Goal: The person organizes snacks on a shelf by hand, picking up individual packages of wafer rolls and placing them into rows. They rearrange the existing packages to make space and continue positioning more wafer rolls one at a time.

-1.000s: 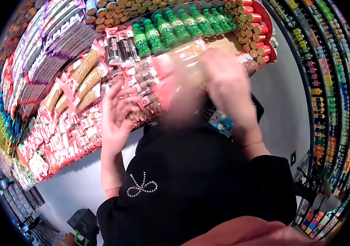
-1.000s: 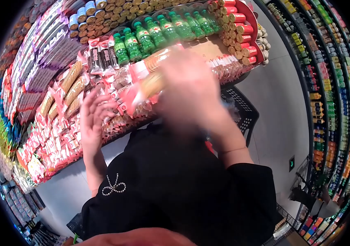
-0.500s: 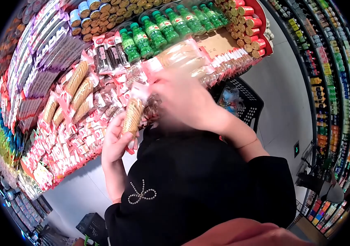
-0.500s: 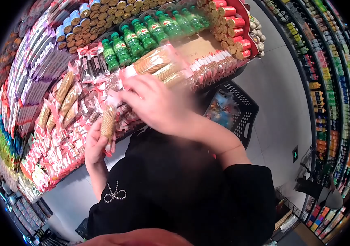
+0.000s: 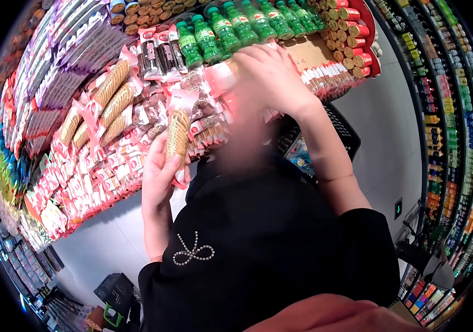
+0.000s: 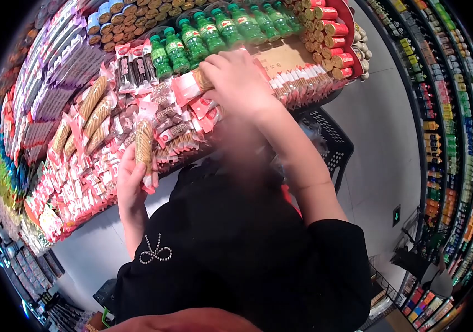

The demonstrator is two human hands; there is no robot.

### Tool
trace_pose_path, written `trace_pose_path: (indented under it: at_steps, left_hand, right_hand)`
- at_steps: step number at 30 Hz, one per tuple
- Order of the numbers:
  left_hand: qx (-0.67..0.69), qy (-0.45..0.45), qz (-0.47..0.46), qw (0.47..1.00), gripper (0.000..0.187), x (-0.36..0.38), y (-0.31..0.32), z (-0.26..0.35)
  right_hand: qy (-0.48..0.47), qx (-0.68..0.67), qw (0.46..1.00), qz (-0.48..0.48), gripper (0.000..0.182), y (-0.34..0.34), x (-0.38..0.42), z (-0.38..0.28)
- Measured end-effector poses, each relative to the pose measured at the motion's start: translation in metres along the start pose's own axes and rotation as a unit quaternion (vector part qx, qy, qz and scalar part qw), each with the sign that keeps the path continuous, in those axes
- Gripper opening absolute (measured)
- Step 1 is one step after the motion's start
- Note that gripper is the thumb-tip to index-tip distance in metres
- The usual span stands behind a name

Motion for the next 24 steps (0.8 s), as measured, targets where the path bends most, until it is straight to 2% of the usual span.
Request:
trace_pose_path:
  at_steps: [1, 10, 13, 15, 17, 20, 24]
  left_hand:
    - [-0.006, -0.003, 0.019, 1.0, 0.047, 0.001, 0.002, 0.0]
    - [-0.008, -0.011, 0.026, 1.0, 0.045, 0.005, 0.004, -0.001]
    - [-0.009, -0.009, 0.037, 0.999, 0.044, 0.005, 0.008, 0.002]
    - [-0.005, -0.014, 0.028, 0.999, 0.043, 0.006, 0.008, 0.003]
    - [-0.002, -0.01, 0.028, 1.0, 0.043, 0.006, 0.009, 0.005]
    - [0.002, -0.001, 0.029, 1.0, 0.042, 0.006, 0.008, 0.002]
    - [-0.039, 0.008, 0.059, 0.997, 0.045, 0.003, 0.013, 0.003]
  right_hand:
    - [-0.037, 0.01, 0.999, 0.012, 0.048, 0.002, -0.003, -0.003]
    - [-0.031, 0.066, 0.997, 0.013, 0.042, 0.003, -0.001, -0.008]
    - [-0.034, 0.034, 0.997, 0.064, 0.042, -0.022, 0.0, -0.004]
    - [0.041, 0.029, 0.996, 0.072, 0.044, -0.048, 0.0, 0.007]
    - [0.044, 0.056, 0.99, 0.123, 0.046, -0.048, 0.009, 0.046]
    - [0.085, 0.117, 0.987, 0.068, 0.044, -0.045, 0.024, 0.095]
    - [0.089, 0.178, 0.979, -0.037, 0.044, -0.031, 0.029, 0.109]
Point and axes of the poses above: each hand's wrist, its own x-axis away from the middle knuckle, its own y-axis out of the palm, z = x × y, the point moved 2 cm from there along -x, towards the middle knuckle, and after that the axes turned 3 degrees about -x, right-handed, at the moved point
